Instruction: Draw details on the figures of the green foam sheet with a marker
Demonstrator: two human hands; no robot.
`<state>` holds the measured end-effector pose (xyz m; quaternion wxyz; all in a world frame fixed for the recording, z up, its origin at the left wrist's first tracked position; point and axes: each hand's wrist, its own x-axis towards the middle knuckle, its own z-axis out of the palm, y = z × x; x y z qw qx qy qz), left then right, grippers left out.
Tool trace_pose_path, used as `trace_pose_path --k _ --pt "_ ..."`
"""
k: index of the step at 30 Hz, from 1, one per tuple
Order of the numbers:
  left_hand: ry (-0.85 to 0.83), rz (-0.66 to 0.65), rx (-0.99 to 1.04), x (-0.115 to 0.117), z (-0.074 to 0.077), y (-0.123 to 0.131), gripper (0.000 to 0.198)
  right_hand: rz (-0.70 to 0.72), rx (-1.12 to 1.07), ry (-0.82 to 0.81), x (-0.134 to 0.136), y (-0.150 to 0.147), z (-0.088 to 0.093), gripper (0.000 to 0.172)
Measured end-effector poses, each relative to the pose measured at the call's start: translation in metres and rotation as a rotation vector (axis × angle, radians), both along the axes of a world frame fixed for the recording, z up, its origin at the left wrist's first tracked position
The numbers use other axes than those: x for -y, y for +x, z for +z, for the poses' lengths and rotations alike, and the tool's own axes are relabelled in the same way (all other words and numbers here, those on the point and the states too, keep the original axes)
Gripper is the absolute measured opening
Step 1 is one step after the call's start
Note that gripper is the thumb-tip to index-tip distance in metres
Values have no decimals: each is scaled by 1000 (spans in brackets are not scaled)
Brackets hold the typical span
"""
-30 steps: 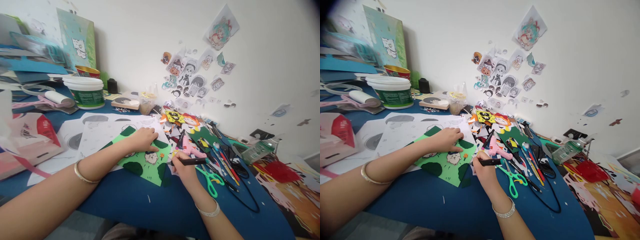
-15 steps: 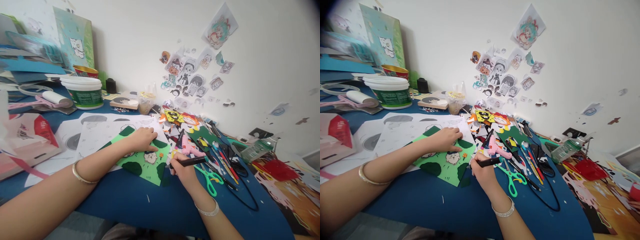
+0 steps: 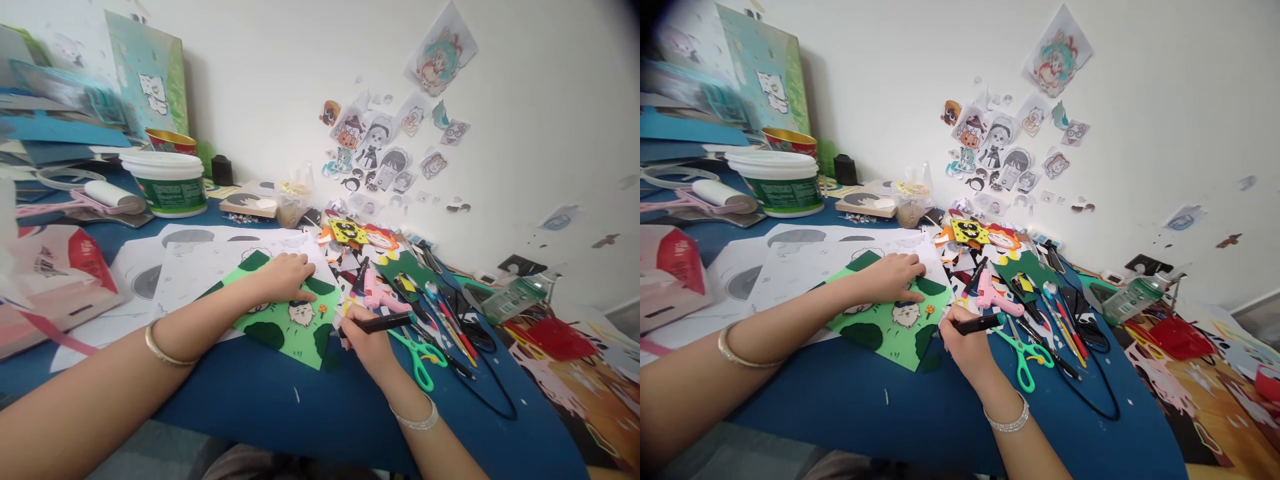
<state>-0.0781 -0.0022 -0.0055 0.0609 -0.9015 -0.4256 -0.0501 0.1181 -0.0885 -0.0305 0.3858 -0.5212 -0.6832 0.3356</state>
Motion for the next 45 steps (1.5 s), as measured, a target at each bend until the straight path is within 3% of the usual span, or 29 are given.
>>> trace_pose_path --k 25,38,45 --pt "28 -14 -20 -1 -1 0 52 115 43 -4 4 1 4 19" --pt "27 -25 4 -2 -3 -1 53 245 77 -5 7 0 7 16" --pt "29 -18 0 -2 -2 -1 52 200 86 26 8 -1 10 18"
